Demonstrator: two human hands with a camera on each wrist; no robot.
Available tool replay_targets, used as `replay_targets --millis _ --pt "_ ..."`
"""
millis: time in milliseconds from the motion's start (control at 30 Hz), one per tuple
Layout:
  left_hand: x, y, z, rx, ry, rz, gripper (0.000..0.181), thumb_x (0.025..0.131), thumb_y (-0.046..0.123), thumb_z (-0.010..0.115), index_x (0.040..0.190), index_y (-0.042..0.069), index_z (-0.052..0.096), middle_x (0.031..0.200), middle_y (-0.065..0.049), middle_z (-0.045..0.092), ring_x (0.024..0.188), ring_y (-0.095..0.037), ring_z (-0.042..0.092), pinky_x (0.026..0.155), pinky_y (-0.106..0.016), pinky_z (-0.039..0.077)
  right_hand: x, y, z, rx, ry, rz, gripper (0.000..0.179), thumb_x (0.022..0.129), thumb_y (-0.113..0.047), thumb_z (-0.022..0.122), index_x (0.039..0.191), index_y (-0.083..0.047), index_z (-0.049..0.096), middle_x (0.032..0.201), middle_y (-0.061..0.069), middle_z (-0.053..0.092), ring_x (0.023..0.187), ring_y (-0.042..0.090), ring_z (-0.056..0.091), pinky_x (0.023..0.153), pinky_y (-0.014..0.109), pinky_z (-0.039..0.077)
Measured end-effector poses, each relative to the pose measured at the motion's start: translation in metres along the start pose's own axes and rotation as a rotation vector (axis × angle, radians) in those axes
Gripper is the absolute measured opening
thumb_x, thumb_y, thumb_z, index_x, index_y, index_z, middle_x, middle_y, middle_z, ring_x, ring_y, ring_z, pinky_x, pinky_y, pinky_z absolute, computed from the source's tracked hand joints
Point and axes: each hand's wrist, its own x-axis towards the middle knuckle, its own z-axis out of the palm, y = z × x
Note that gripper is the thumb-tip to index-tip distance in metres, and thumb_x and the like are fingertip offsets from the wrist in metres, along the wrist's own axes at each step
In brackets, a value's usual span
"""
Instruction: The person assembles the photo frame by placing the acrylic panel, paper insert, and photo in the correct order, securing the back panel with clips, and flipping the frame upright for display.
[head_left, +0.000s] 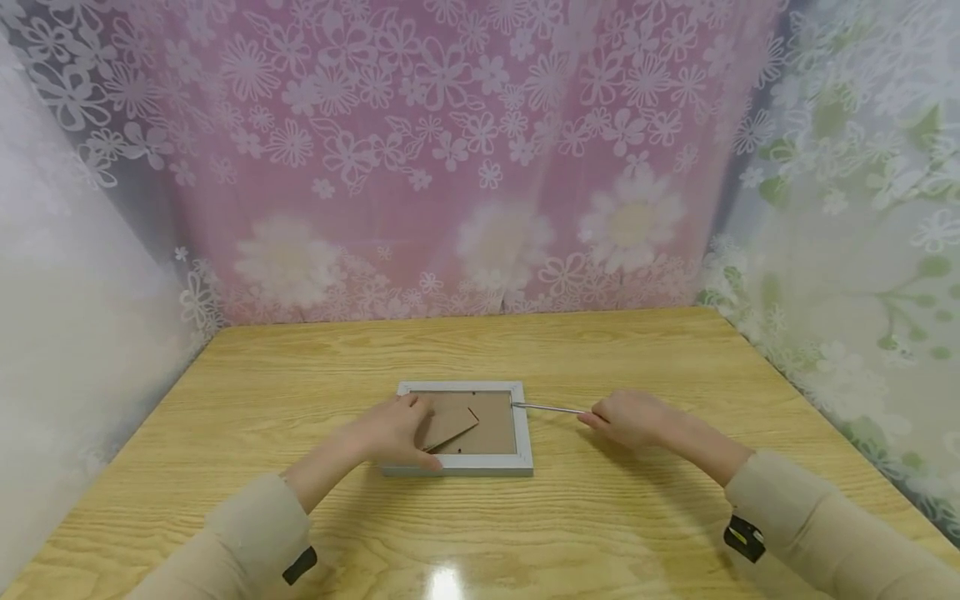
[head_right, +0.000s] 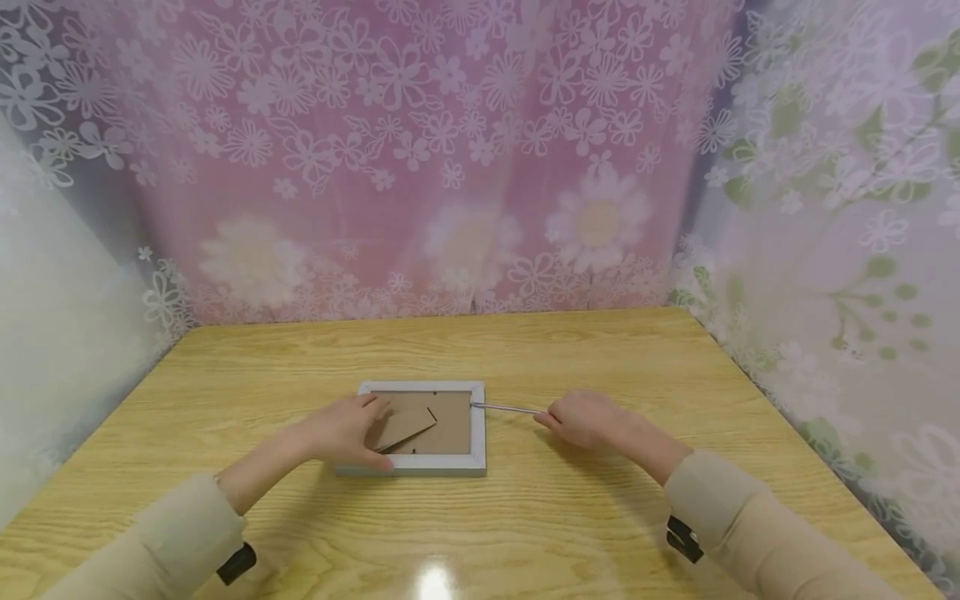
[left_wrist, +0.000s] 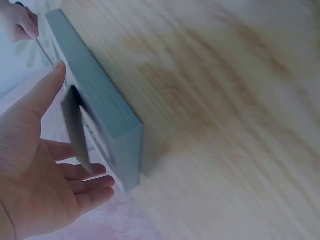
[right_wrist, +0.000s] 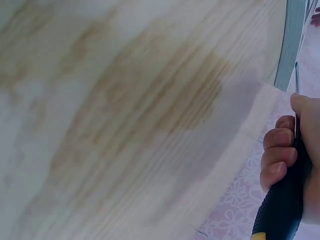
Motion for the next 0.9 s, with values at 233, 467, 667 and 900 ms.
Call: replay_targets --millis 233,467,667,900 --pt "-0.004 -0.005 0.002 0.009 -0.049 -0.045 0.086 0.071 0.055 0.073 0.128 -0.005 0.048 0.125 -0.019 0.049 0.115 -0.035 0.047 0.090 -0.046 0.045 0.004 -0.005 -0.010 -0.103 -0.016 -0.006 0.038 0.099 -0.026 0.044 0.066 -0.012 0.058 0.055 -0.007 0.048 0.048 0.006 0.043 0.052 0.025 0.044" --pt "-0.004 -0.005 0.006 0.014 -0.027 -0.029 0.058 0.069 0.054 0.075 0.093 0.004 0.059 0.112 -0.016 0.053 0.110 -0.036 0.049 0.086 -0.044 0.047 0.007 -0.009 -0.019 -0.202 -0.030 -0.019 0.037 0.098 -0.027 0.045 0.066 -0.014 0.058 0.057 -0.007 0.050 0.051 0.007 0.047 0.050 0.025 0.043" --pt "-0.005 -0.008 0.010 -0.032 0.017 -0.051 0.072 0.067 0.052 0.078 0.106 -0.005 0.060 0.122 -0.021 0.051 0.118 -0.039 0.045 0.092 -0.046 0.044 0.008 -0.009 -0.019 -0.221 -0.041 -0.022 0.038 0.098 -0.026 0.045 0.064 -0.015 0.055 0.053 -0.008 0.044 0.048 0.005 0.040 0.049 0.024 0.040" --pt "-0.006 -0.010 0.015 -0.051 0.039 -0.063 0.092 0.066 0.054 0.077 0.122 -0.014 0.051 0.136 -0.029 0.039 0.127 -0.041 0.036 0.102 -0.049 0.034 0.008 -0.009 -0.017 -0.203 -0.051 -0.036 0.039 0.099 -0.024 0.045 0.063 -0.013 0.056 0.052 -0.007 0.044 0.048 0.006 0.040 0.052 0.026 0.044"
